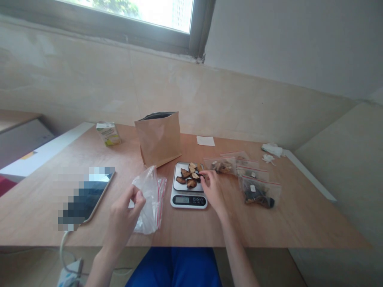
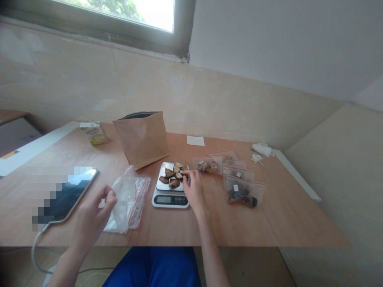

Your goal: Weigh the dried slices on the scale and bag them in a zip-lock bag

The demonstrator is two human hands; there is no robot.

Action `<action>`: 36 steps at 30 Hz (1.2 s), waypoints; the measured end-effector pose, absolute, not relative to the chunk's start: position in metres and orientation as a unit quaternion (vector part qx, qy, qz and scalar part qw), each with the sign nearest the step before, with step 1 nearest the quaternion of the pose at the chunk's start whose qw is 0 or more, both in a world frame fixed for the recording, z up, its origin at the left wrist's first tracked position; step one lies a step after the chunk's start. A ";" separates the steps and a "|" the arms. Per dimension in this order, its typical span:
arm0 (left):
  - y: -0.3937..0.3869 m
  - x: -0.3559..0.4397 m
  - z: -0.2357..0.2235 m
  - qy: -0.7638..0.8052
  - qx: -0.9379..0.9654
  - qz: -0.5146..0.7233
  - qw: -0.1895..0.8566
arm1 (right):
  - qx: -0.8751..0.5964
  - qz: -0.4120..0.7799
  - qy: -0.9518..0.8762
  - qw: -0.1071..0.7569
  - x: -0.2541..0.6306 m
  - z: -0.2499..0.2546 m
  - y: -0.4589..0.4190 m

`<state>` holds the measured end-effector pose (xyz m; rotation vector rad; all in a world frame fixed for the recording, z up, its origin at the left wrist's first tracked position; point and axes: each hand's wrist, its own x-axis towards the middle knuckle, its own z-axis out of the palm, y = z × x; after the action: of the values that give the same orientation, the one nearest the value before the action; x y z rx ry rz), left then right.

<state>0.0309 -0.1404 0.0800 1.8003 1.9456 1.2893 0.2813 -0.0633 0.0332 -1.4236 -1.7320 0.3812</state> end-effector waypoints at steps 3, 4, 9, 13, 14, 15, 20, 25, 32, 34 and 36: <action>-0.141 0.033 0.073 0.659 0.610 0.428 0.106 | -0.572 0.137 -0.715 0.378 0.283 0.034 -0.058; -0.141 0.033 0.071 0.659 0.609 0.428 0.107 | -0.573 0.132 -0.722 0.365 0.283 0.034 -0.059; -0.139 0.029 0.070 0.661 0.612 0.424 0.096 | -0.581 0.119 -0.729 0.341 0.285 0.031 -0.065; -0.138 0.027 0.079 0.659 0.620 0.420 0.071 | -0.588 0.123 -0.728 0.331 0.289 0.027 -0.067; -0.137 0.027 0.081 0.659 0.621 0.420 0.066 | -0.588 0.125 -0.727 0.333 0.290 0.026 -0.068; -0.137 0.027 0.083 0.658 0.622 0.420 0.061 | -0.587 0.127 -0.725 0.337 0.290 0.026 -0.069; -0.136 0.028 0.086 0.652 0.630 0.417 0.063 | -0.573 0.154 -0.712 0.375 0.292 0.027 -0.079; -0.138 0.028 0.081 0.654 0.624 0.421 0.076 | -0.620 0.143 -0.646 0.421 0.312 0.016 -0.083; -0.137 0.029 0.086 0.652 0.623 0.424 0.078 | -0.639 0.021 -0.688 0.343 0.337 -0.010 -0.085; -0.136 0.030 0.088 0.652 0.622 0.426 0.083 | -0.629 0.026 -0.703 0.332 0.333 -0.007 -0.092; -0.137 0.030 0.087 0.651 0.623 0.424 0.089 | -0.626 0.033 -0.701 0.341 0.326 0.001 -0.098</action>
<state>0.0304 -0.1367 0.0873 1.8550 1.9378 1.2603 0.3261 -0.0982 0.0011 -1.6273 -1.8233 0.0866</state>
